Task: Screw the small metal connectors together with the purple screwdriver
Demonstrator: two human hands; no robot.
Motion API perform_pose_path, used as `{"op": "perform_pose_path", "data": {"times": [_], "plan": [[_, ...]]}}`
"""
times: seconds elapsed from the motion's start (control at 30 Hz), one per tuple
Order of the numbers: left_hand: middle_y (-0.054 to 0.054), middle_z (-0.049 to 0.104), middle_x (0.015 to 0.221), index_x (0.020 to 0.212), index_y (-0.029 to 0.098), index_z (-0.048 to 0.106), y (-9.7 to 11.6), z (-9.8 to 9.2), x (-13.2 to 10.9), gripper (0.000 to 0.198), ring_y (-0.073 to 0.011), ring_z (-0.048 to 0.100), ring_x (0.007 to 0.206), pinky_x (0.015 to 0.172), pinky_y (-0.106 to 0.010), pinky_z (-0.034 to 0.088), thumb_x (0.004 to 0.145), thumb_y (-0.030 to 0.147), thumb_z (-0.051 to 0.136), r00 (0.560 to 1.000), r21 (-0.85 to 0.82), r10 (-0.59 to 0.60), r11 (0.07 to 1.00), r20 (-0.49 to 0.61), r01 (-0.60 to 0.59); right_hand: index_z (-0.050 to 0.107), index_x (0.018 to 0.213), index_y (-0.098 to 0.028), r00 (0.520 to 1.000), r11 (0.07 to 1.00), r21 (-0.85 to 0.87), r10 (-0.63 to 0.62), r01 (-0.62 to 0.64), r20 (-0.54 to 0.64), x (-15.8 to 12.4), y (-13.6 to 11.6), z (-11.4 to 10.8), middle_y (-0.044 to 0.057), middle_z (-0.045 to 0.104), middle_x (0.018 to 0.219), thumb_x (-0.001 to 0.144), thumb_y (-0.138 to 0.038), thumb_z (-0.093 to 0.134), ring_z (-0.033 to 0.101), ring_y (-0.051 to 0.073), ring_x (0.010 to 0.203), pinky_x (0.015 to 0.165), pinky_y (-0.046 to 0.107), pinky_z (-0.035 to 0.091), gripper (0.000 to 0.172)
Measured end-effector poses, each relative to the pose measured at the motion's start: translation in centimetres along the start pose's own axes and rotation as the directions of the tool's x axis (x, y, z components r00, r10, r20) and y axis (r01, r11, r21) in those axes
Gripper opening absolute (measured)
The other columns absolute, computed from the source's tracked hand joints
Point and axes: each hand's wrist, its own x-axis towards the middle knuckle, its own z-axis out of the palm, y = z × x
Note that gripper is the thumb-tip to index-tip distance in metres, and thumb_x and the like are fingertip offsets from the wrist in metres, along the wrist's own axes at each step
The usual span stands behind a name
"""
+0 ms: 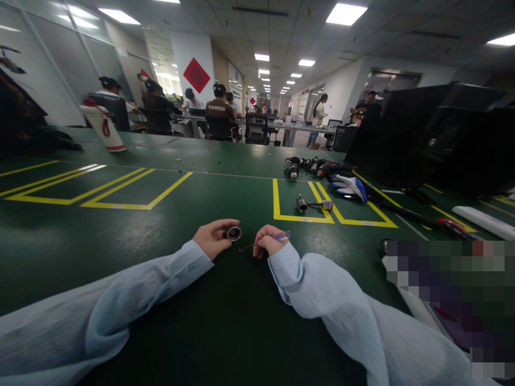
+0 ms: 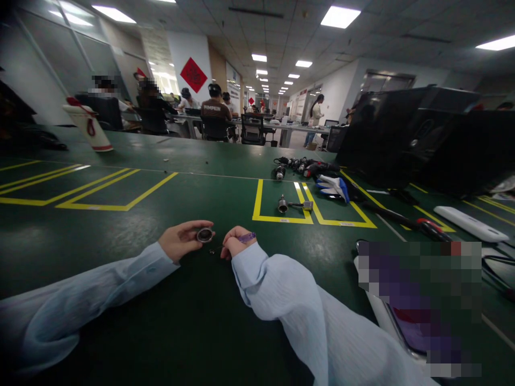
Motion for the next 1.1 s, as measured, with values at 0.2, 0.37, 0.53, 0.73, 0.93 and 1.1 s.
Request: {"op": "perform_pose_path", "data": {"times": [0.2,0.37,0.53,0.73,0.93,1.1], "plan": [[-0.009,0.069,0.087,0.091,0.011,0.061,0.7,0.0,-0.1,0.042,-0.0222,0.065,0.079,0.08,-0.04,0.049,0.049,0.01,0.063,0.992,-0.058,-0.116,0.992,-0.047,0.113,0.045,0.047,-0.018,1.0,0.999,-0.029,0.015,-0.015,-0.006,0.0,0.1,-0.1,-0.007,0.05,0.031,0.05,-0.008,0.038,0.045,0.008,0.03,0.034,0.017,0.035,0.012],[-0.009,0.069,0.085,0.092,0.01,0.061,0.9,0.2,-0.3,0.046,-0.0229,0.065,0.08,0.084,-0.04,0.047,0.046,0.009,0.066,0.979,-0.096,-0.186,0.979,-0.078,0.178,0.044,0.046,-0.018,1.0,0.999,-0.05,0.005,-0.006,-0.005,0.0,0.2,0.0,-0.007,0.049,0.031,0.05,-0.009,0.038,0.045,0.008,0.031,0.035,0.017,0.034,0.012],[-0.01,0.069,0.085,0.098,0.009,0.058,0.4,0.6,-0.4,0.049,-0.0225,0.064,0.081,0.086,-0.043,0.046,0.052,0.019,0.07,0.99,-0.095,-0.113,0.99,-0.087,0.105,0.045,0.047,-0.018,1.0,0.997,-0.08,-0.008,0.007,-0.01,-0.1,0.4,0.2,-0.008,0.049,0.032,0.05,-0.009,0.038,0.044,0.008,0.031,0.036,0.017,0.034,0.011],[-0.012,0.062,0.102,0.099,0.011,0.058,0.4,1.2,-0.7,0.045,-0.0215,0.063,0.084,0.083,-0.043,0.049,0.056,0.018,0.069,1.0,-0.071,-0.023,0.997,0.004,0.023,0.045,0.047,-0.019,0.999,0.989,-0.15,-0.025,0.018,-0.044,-0.2,0.4,0.3,-0.008,0.048,0.032,0.05,-0.009,0.039,0.044,0.008,0.033,0.036,0.017,0.034,0.012],[-0.011,0.054,0.109,0.097,0.013,0.059,-0.6,1.1,-1.0,0.037,-0.0216,0.061,0.086,0.069,-0.038,0.055,0.06,0.015,0.064,0.994,-0.14,0.059,0.989,0.093,-0.045,0.046,0.046,-0.018,0.999,0.981,-0.191,-0.011,0.001,-0.053,-0.5,0.0,0.4,-0.008,0.046,0.03,0.05,-0.009,0.038,0.042,0.007,0.031,0.034,0.016,0.032,0.012],[-0.011,0.051,0.11,0.098,0.015,0.06,-2.5,0.8,-0.7,0.038,-0.0225,0.061,0.086,0.063,-0.037,0.057,0.061,0.021,0.065,0.987,-0.141,0.133,0.983,0.095,-0.119,0.046,0.045,-0.018,0.998,0.988,-0.157,-0.015,0.005,-0.066,-0.5,-0.3,0.3,-0.008,0.045,0.029,0.05,-0.01,0.038,0.042,0.007,0.03,0.033,0.015,0.03,0.012]]}}
